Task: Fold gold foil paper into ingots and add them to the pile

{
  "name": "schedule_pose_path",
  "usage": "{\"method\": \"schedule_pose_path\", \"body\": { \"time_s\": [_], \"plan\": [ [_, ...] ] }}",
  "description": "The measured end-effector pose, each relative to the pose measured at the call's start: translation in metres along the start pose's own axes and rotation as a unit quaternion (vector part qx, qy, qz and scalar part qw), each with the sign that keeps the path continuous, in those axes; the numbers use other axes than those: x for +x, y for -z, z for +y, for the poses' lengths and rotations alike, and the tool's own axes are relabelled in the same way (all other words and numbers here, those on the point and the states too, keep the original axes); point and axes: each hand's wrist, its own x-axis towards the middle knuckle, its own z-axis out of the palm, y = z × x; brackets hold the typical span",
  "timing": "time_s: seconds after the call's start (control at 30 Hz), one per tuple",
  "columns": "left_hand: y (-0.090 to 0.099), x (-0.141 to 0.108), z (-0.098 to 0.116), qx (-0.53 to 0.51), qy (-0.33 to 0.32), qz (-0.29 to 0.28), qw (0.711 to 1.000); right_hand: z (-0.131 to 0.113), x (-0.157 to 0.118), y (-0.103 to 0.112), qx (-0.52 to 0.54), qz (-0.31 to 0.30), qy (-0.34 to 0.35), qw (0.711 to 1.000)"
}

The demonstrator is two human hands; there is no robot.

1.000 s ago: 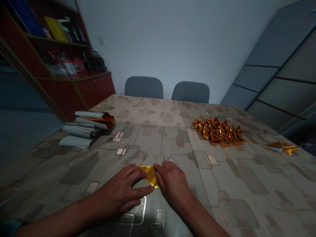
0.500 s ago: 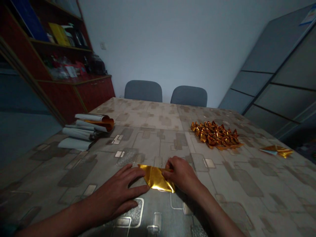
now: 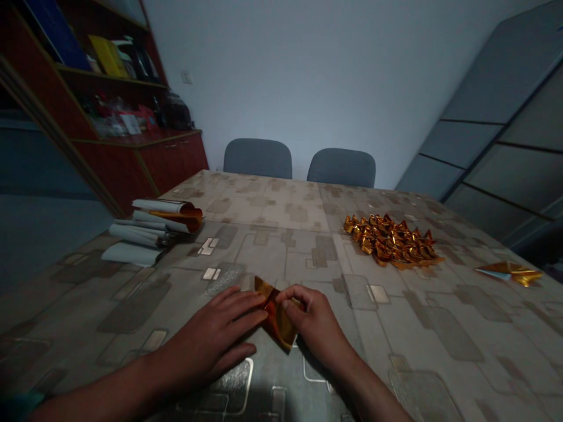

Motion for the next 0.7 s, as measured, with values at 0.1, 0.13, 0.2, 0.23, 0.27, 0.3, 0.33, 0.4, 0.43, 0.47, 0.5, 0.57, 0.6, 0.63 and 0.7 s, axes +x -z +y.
{"method": "schedule_pose_path", "body": {
  "time_s": [0.1,0.13,0.2,0.23,0.27,0.3,0.33,0.4,0.43,0.47,0.5,0.57,0.6,0.63,0.7],
  "plan": [
    [0.0,0.007,0.007,-0.01,0.018,0.019,1.0,0.002,-0.001,-0.008,0.001,0.035,0.008,0.999],
    [-0.001,0.007,0.009,-0.014,0.023,0.026,0.999,0.0,-0.003,-0.01,-0.007,0.034,0.016,0.999],
    [-0.004,0.007,0.011,-0.021,0.029,0.035,0.999,-0.005,-0.007,-0.011,-0.027,0.004,0.032,0.999],
    [-0.006,0.005,0.012,-0.024,0.033,0.036,0.999,-0.008,-0.01,-0.011,-0.036,-0.018,0.036,0.999],
    [-0.008,0.004,0.013,-0.025,0.037,0.038,0.998,-0.012,-0.013,-0.01,-0.045,-0.038,0.042,0.997],
    [-0.01,0.002,0.014,-0.028,0.041,0.038,0.998,-0.015,-0.016,-0.009,-0.058,-0.057,0.047,0.996],
    [-0.011,0.0,0.014,-0.032,0.043,0.041,0.998,-0.018,-0.018,-0.007,-0.074,-0.07,0.051,0.993],
    [-0.012,-0.004,0.015,-0.043,0.04,0.051,0.997,-0.023,-0.02,-0.004,-0.104,-0.091,0.057,0.989],
    [-0.011,-0.005,0.016,-0.048,0.034,0.056,0.997,-0.024,-0.02,-0.003,-0.111,-0.102,0.057,0.987],
    [-0.01,-0.006,0.016,-0.05,0.029,0.059,0.997,-0.025,-0.019,-0.003,-0.11,-0.114,0.055,0.986],
    [-0.009,-0.006,0.017,-0.049,0.025,0.059,0.997,-0.026,-0.019,-0.003,-0.1,-0.128,0.049,0.985],
    [-0.005,-0.006,0.017,-0.037,0.024,0.053,0.998,-0.027,-0.017,-0.006,-0.063,-0.159,0.038,0.984],
    [-0.005,-0.005,0.017,-0.023,0.03,0.049,0.998,-0.027,-0.017,-0.008,-0.049,-0.174,0.034,0.983],
    [-0.004,-0.004,0.016,-0.005,0.038,0.045,0.998,-0.027,-0.017,-0.01,-0.045,-0.184,0.034,0.981],
    [-0.007,-0.003,0.013,0.038,0.049,0.046,0.997,-0.026,-0.017,-0.013,-0.078,-0.195,0.039,0.977]
  ]
}}
